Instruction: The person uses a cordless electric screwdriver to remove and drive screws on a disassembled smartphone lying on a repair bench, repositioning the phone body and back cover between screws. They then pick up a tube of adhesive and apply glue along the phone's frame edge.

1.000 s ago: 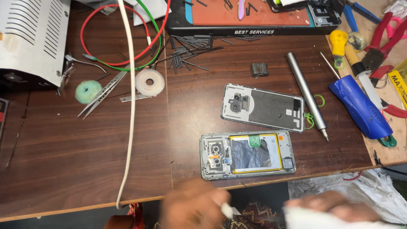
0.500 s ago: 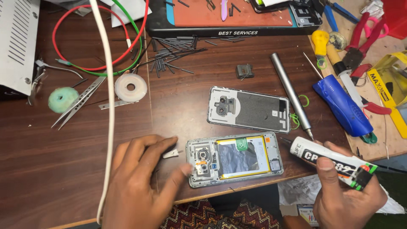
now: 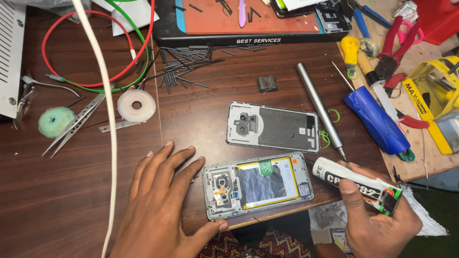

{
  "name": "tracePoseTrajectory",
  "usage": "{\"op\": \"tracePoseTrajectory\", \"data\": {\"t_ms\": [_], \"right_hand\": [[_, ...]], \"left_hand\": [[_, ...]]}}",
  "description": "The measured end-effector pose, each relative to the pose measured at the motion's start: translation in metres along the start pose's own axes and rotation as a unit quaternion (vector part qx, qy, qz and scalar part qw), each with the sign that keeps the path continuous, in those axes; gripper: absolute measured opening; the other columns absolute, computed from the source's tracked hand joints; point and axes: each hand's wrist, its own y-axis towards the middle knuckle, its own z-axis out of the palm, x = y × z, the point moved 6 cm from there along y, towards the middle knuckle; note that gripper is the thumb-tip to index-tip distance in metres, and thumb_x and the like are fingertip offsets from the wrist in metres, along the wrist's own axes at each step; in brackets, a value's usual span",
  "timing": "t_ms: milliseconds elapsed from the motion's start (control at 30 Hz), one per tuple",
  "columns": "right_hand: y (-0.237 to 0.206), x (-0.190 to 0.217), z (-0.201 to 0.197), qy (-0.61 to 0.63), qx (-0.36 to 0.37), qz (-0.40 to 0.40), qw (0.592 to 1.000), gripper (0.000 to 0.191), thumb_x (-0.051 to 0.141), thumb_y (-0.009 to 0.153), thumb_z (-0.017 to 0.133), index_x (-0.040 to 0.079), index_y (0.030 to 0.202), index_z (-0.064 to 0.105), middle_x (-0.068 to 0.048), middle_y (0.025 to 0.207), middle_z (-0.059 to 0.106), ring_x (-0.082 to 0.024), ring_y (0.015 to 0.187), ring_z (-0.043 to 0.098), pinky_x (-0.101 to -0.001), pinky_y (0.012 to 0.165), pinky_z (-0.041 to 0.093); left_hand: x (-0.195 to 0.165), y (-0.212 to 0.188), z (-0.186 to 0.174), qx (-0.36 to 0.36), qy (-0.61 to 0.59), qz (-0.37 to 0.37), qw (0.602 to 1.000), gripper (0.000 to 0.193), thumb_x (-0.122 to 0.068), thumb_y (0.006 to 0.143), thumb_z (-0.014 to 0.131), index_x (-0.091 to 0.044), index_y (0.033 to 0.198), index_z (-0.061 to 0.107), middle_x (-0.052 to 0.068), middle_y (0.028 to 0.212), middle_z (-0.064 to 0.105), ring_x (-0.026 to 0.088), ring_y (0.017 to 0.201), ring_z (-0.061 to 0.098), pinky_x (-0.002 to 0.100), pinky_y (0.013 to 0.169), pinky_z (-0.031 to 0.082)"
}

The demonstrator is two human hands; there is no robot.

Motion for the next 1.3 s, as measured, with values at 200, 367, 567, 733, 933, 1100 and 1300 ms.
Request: {"op": "tracePoseTrajectory", "data": {"t_ms": [200, 367, 567, 733, 933, 1100, 1300], "right_hand": [[0.0, 0.004, 0.0, -0.035, -0.008, -0.018, 0.999, 0.021, -0.002, 0.099, 0.075, -0.012, 0.117, 0.068, -0.023, 0.109, 0.074, -0.019, 0.102, 0.073, -0.0285, 0.099, 0.058], [0.002, 0.004, -0.001, -0.041, 0.005, -0.014, 0.999, 0.02, -0.001, 0.098, 0.075, -0.012, 0.114, 0.068, -0.022, 0.108, 0.075, -0.019, 0.102, 0.074, -0.0283, 0.097, 0.058], [0.002, 0.005, 0.002, -0.033, 0.002, -0.018, 0.999, 0.022, -0.001, 0.098, 0.074, -0.011, 0.116, 0.068, -0.021, 0.109, 0.075, -0.017, 0.101, 0.072, -0.0271, 0.098, 0.058], [0.004, 0.01, 0.002, -0.062, 0.008, -0.033, 0.998, 0.02, -0.003, 0.098, 0.075, -0.011, 0.115, 0.069, -0.02, 0.107, 0.075, -0.017, 0.098, 0.073, -0.0253, 0.094, 0.057], [0.006, 0.014, 0.005, -0.061, 0.002, -0.025, 0.998, 0.021, -0.002, 0.096, 0.075, -0.01, 0.115, 0.069, -0.019, 0.107, 0.075, -0.016, 0.098, 0.072, -0.0252, 0.093, 0.058], [0.007, 0.018, 0.01, -0.061, 0.006, -0.045, 0.997, 0.02, -0.001, 0.098, 0.076, -0.009, 0.116, 0.07, -0.019, 0.108, 0.075, -0.016, 0.099, 0.073, -0.0249, 0.094, 0.058], [0.006, 0.021, 0.015, -0.049, 0.008, -0.043, 0.998, 0.021, 0.0, 0.099, 0.076, -0.008, 0.117, 0.07, -0.018, 0.109, 0.075, -0.016, 0.1, 0.073, -0.0254, 0.096, 0.058]], "left_hand": [[0.004, 0.0, 0.001, 0.01, -0.014, 0.001, 1.0, 0.097, -0.064, 0.067, 0.085, -0.004, 0.138, 0.058, 0.019, 0.146, 0.049, 0.044, 0.15, 0.026, 0.064, 0.119, 0.016], [0.006, 0.0, 0.002, 0.015, -0.021, -0.004, 1.0, 0.098, -0.064, 0.065, 0.087, -0.004, 0.137, 0.058, 0.02, 0.145, 0.05, 0.044, 0.15, 0.027, 0.064, 0.118, 0.017], [0.008, -0.001, 0.003, 0.028, -0.029, -0.011, 0.999, 0.097, -0.062, 0.064, 0.088, -0.003, 0.135, 0.059, 0.02, 0.143, 0.05, 0.045, 0.149, 0.027, 0.065, 0.117, 0.017], [0.01, -0.002, 0.004, 0.041, -0.031, -0.022, 0.998, 0.097, -0.062, 0.063, 0.089, -0.002, 0.134, 0.059, 0.021, 0.142, 0.05, 0.045, 0.147, 0.026, 0.066, 0.116, 0.015], [0.011, -0.003, 0.006, 0.048, -0.035, -0.028, 0.998, 0.096, -0.061, 0.063, 0.09, -0.001, 0.132, 0.06, 0.022, 0.141, 0.05, 0.045, 0.147, 0.026, 0.069, 0.117, 0.014], [0.01, -0.003, 0.003, 0.038, -0.029, -0.019, 0.999, 0.096, -0.062, 0.064, 0.088, -0.002, 0.134, 0.059, 0.02, 0.142, 0.051, 0.043, 0.148, 0.027, 0.067, 0.117, 0.015], [0.009, -0.004, 0.0, 0.032, -0.033, -0.017, 0.999, 0.093, -0.061, 0.067, 0.087, -0.002, 0.134, 0.059, 0.02, 0.142, 0.052, 0.042, 0.149, 0.028, 0.067, 0.116, 0.015]]}}
